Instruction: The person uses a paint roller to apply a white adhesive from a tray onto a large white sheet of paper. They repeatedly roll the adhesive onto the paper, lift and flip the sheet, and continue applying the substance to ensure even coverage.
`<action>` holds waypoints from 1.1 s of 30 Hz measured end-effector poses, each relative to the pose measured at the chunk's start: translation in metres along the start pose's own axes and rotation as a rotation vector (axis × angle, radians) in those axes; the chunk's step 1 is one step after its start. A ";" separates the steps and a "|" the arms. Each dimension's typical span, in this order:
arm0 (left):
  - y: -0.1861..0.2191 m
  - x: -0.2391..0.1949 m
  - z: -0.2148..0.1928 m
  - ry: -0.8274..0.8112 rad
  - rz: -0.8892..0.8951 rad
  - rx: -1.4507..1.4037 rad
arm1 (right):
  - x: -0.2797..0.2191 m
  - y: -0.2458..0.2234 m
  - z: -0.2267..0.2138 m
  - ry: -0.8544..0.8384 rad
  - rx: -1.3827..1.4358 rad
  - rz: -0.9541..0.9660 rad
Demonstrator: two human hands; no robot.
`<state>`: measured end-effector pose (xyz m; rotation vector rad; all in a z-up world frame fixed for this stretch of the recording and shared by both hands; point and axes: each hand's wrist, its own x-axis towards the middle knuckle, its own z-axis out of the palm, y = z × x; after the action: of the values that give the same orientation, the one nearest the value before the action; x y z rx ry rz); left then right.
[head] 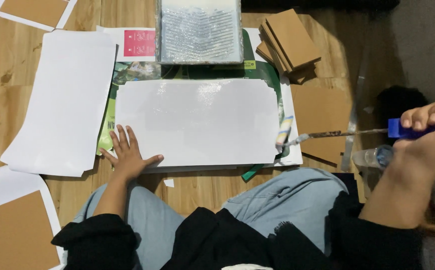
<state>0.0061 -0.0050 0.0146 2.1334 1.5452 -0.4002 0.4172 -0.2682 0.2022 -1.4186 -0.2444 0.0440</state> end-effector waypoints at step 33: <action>-0.017 0.017 0.019 0.017 0.062 -0.082 | -0.148 0.021 0.085 -0.573 0.346 -0.087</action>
<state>-0.0037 0.0029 -0.0128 2.1214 1.4747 -0.2932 0.2590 -0.2083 0.1717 -1.0226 -0.7350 0.4059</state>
